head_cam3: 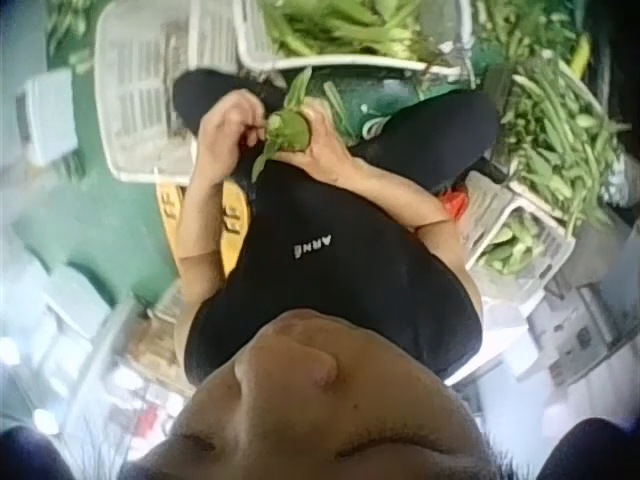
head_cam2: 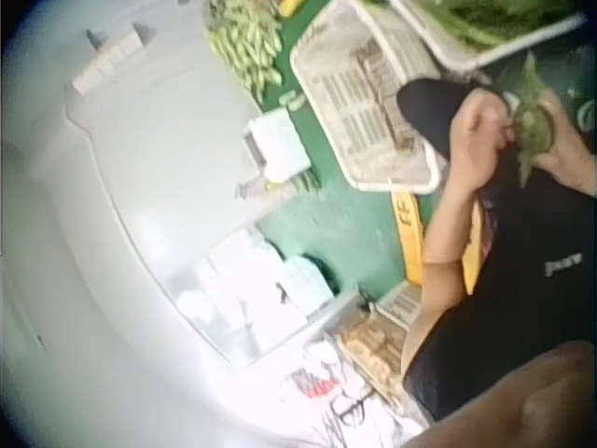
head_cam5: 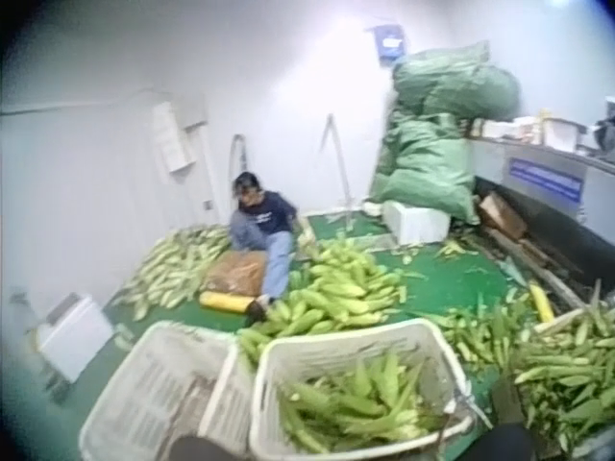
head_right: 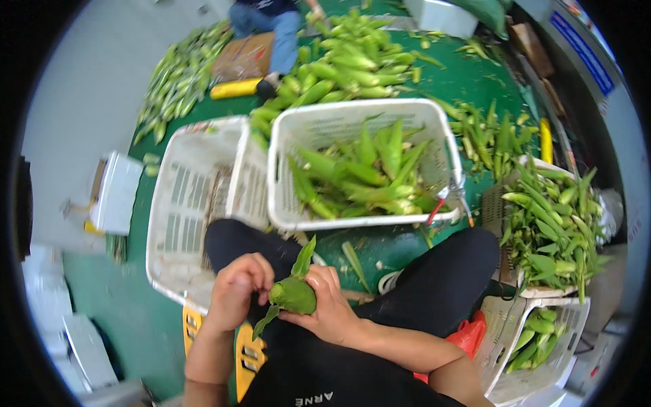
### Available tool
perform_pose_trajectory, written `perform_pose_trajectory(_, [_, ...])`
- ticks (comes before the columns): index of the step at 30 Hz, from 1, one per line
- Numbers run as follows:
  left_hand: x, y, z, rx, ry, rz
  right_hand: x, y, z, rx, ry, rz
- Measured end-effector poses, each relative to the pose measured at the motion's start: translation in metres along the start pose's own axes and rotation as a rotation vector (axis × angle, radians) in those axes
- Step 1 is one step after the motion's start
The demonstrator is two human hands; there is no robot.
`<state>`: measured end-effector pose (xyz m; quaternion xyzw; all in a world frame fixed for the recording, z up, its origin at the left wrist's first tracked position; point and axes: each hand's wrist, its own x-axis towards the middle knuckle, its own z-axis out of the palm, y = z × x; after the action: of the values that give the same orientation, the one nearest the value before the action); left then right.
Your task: The person shucks ears of corn by hand and using shears, placing the husks into a white plastic basket.
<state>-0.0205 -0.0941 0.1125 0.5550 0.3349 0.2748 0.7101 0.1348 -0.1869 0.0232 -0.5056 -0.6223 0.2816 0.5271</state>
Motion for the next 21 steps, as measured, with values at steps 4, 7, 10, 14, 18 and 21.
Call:
perform_pose_trajectory(4, [-0.035, 0.029, 0.012, 0.514, -0.119, 0.064, -0.029, -0.019, 0.011, -0.08, 0.029, -0.063])
perform_pose_trajectory(7, [-0.043, 0.047, 0.011, 0.565, -0.322, 0.024, -0.037, -0.041, -0.001, -0.181, 0.004, -0.067])
perform_pose_trajectory(10, [-0.023, 0.067, 0.015, 0.725, -0.581, 0.007, -0.047, -0.059, -0.013, -0.261, 0.054, 0.012])
perform_pose_trajectory(14, [0.006, 0.059, 0.028, 0.841, -0.824, -0.01, -0.056, -0.069, -0.029, -0.261, -0.051, 0.293])
perform_pose_trajectory(18, [0.009, 0.044, 0.037, 0.62, -0.664, -0.342, -0.037, -0.094, -0.078, -0.165, -0.126, 0.392])
perform_pose_trajectory(21, [0.001, 0.036, 0.045, 0.407, -0.607, -0.443, 0.007, -0.108, -0.11, -0.057, -0.431, 0.583])
